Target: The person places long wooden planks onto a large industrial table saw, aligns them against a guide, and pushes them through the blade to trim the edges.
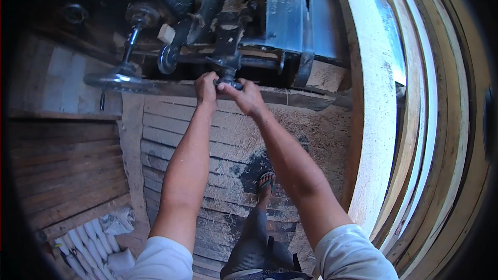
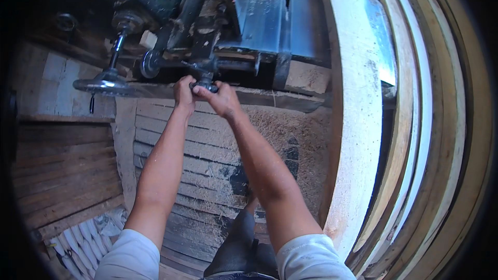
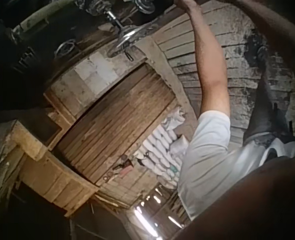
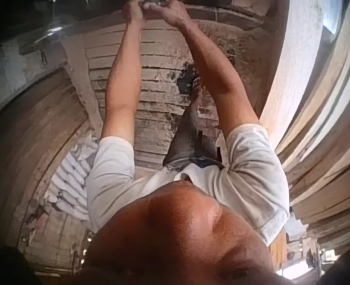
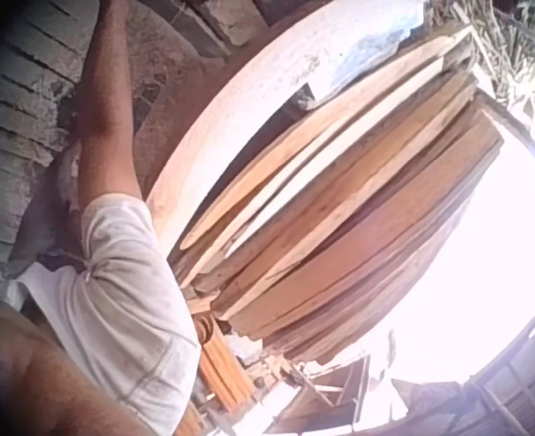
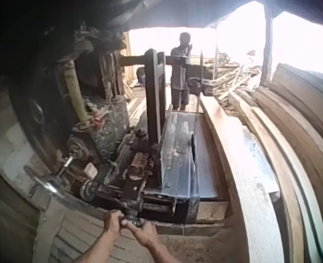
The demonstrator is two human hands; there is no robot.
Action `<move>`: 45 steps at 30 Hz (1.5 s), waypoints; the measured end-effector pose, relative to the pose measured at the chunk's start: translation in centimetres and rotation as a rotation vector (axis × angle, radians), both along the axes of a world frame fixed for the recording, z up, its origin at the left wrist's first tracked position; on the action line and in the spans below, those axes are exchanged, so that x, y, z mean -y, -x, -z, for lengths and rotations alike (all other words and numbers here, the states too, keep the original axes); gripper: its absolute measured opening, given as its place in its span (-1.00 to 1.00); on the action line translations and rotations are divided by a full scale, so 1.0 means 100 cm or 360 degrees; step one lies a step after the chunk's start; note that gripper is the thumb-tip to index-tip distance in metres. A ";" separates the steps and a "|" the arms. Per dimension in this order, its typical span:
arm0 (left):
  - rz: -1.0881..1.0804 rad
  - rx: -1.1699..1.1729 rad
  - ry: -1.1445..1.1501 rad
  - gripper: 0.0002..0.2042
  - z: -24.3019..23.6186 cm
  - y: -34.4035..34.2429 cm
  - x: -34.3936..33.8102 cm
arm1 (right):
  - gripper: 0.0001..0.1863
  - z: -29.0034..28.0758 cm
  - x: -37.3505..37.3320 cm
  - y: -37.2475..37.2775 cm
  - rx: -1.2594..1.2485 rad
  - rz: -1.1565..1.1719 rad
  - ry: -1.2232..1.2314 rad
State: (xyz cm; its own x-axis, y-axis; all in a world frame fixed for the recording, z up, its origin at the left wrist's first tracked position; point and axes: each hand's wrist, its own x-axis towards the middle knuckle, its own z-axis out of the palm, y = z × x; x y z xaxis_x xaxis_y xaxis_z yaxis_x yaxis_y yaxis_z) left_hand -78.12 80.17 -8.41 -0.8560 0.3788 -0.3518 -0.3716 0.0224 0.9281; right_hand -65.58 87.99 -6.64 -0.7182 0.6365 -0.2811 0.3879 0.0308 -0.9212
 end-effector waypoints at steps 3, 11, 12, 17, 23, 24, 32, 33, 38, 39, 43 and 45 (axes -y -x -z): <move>-0.0035 -0.0098 0.0087 -0.84 -0.001 -0.002 -0.007 | -0.29 0.006 -0.007 0.001 0.0009 -0.0071 0.0063; -0.0368 -0.0773 0.0573 -0.43 -0.008 -0.029 0.012 | -0.17 0.034 -0.012 0.013 -0.0243 0.0018 0.0136; -0.0360 -0.0898 0.0612 -0.39 -0.007 -0.042 0.024 | -0.18 0.029 -0.013 0.012 -0.0204 0.0032 0.0143; -0.0151 -0.1279 0.0465 -0.51 -0.022 -0.071 0.078 | -0.16 0.015 -0.010 0.015 -0.0169 0.0071 0.0094; 0.0360 -0.1472 0.0835 -0.38 -0.092 -0.047 0.009 | -0.33 0.046 -0.032 0.002 -0.0134 0.0081 0.0089; 0.0590 -0.1339 0.1138 -0.34 -0.102 -0.045 -0.013 | -0.34 0.053 -0.039 -0.005 -0.0104 0.0077 0.0081; 0.1122 -0.2460 0.2049 -0.55 -0.103 -0.009 -0.041 | -0.17 -0.004 0.000 -0.005 0.0065 -0.0004 -0.0038; 0.1131 -0.2483 0.2032 -0.55 -0.106 -0.008 -0.046 | -0.14 -0.012 0.006 -0.010 0.0166 0.0016 -0.0066; 0.1054 -0.2338 0.2131 -0.56 -0.100 -0.002 -0.031 | -0.19 -0.063 0.095 -0.126 0.0137 -0.0105 0.0049; 0.0849 -0.2222 0.1846 -0.55 -0.102 -0.029 -0.023 | -0.34 -0.076 0.119 -0.176 -0.0013 -0.0107 0.0065; 0.0672 -0.1428 0.1051 -0.54 -0.042 -0.134 0.085 | -0.78 -0.167 0.216 -0.407 -0.0192 0.0132 -0.0160; 0.1073 -0.0808 0.1022 -0.57 0.005 -0.223 0.177 | -0.90 -0.170 0.264 -0.532 -0.0054 0.0800 -0.0544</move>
